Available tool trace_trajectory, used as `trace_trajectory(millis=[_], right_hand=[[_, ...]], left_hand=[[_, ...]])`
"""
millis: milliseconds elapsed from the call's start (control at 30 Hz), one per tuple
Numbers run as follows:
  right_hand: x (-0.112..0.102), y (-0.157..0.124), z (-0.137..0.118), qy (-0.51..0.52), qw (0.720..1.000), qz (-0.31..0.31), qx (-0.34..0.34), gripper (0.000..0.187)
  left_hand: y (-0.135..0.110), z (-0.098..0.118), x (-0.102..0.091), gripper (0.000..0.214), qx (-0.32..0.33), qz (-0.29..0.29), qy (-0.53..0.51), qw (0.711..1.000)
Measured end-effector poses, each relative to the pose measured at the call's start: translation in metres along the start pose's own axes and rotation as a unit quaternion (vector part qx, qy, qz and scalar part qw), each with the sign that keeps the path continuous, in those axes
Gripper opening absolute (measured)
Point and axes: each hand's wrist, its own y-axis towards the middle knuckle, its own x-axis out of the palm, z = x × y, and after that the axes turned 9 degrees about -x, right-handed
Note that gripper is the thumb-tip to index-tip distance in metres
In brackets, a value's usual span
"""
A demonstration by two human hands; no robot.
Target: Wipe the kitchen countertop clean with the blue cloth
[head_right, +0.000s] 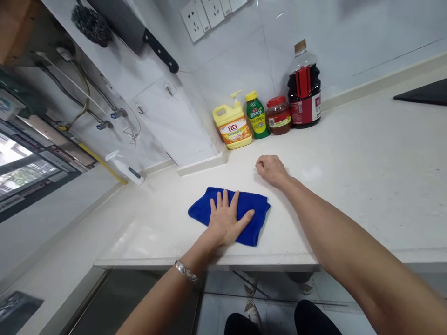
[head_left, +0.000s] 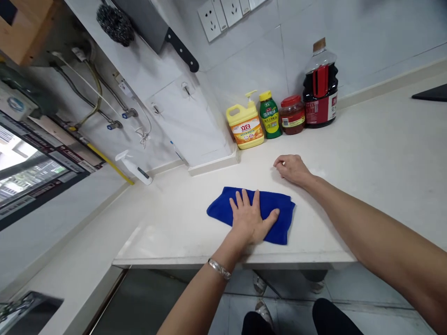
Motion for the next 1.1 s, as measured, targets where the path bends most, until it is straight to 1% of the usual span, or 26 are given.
trace_trajectory(millis=[100, 167, 233, 300, 333, 367, 467, 533, 633, 733, 833, 900, 1000, 1100], right_hand=[[-0.005, -0.001, 0.001, -0.076, 0.996, 0.051, -0.013, 0.026], [-0.008, 0.0, -0.006, -0.107, 0.988, 0.105, -0.037, 0.025], [-0.009, -0.001, -0.015, -0.103, 0.979, 0.161, -0.07, 0.027], [-0.008, -0.004, -0.024, -0.087, 0.973, 0.182, -0.112, 0.027], [-0.006, -0.006, -0.029, -0.085, 0.972, 0.172, -0.134, 0.026], [-0.003, -0.009, -0.032, -0.089, 0.973, 0.147, -0.156, 0.024], [0.007, -0.016, -0.038, -0.119, 0.968, 0.038, -0.217, 0.018], [0.012, -0.017, -0.038, -0.13, 0.964, -0.008, -0.233, 0.017], [0.012, -0.015, -0.035, -0.142, 0.97, -0.036, -0.194, 0.019], [0.009, -0.012, -0.033, -0.151, 0.975, -0.064, -0.15, 0.02], [0.007, -0.012, -0.037, -0.157, 0.974, -0.103, -0.13, 0.02], [0.006, -0.012, -0.039, -0.161, 0.973, -0.124, -0.112, 0.021], [0.006, -0.012, -0.042, -0.162, 0.974, -0.133, -0.087, 0.024], [0.006, -0.011, -0.04, -0.155, 0.975, -0.139, -0.073, 0.024]], left_hand=[[0.026, -0.001, 0.0, 0.104, -0.003, 0.006, 0.0, 1.0], [0.043, -0.003, 0.0, 0.103, -0.007, 0.013, 0.007, 1.0], [0.06, -0.005, -0.001, 0.103, -0.013, 0.017, 0.012, 1.0], [0.076, -0.006, -0.002, 0.103, -0.026, 0.02, 0.015, 0.999], [0.084, -0.007, -0.003, 0.102, -0.034, 0.025, 0.016, 0.999], [0.092, -0.008, -0.004, 0.101, -0.044, 0.029, 0.017, 0.998], [0.113, -0.013, -0.008, 0.099, -0.069, 0.04, 0.023, 0.997], [0.126, -0.019, -0.011, 0.098, -0.081, 0.039, 0.03, 0.996], [0.144, -0.033, -0.014, 0.098, -0.088, 0.038, 0.033, 0.995], [0.16, -0.051, -0.017, 0.098, -0.089, 0.042, 0.031, 0.995], [0.175, -0.077, -0.021, 0.095, -0.093, 0.047, 0.037, 0.994], [0.183, -0.099, -0.025, 0.091, -0.101, 0.047, 0.042, 0.993], [0.189, -0.139, -0.034, 0.086, -0.13, 0.053, 0.048, 0.989], [0.19, -0.188, -0.038, 0.087, -0.177, 0.063, 0.053, 0.981]])
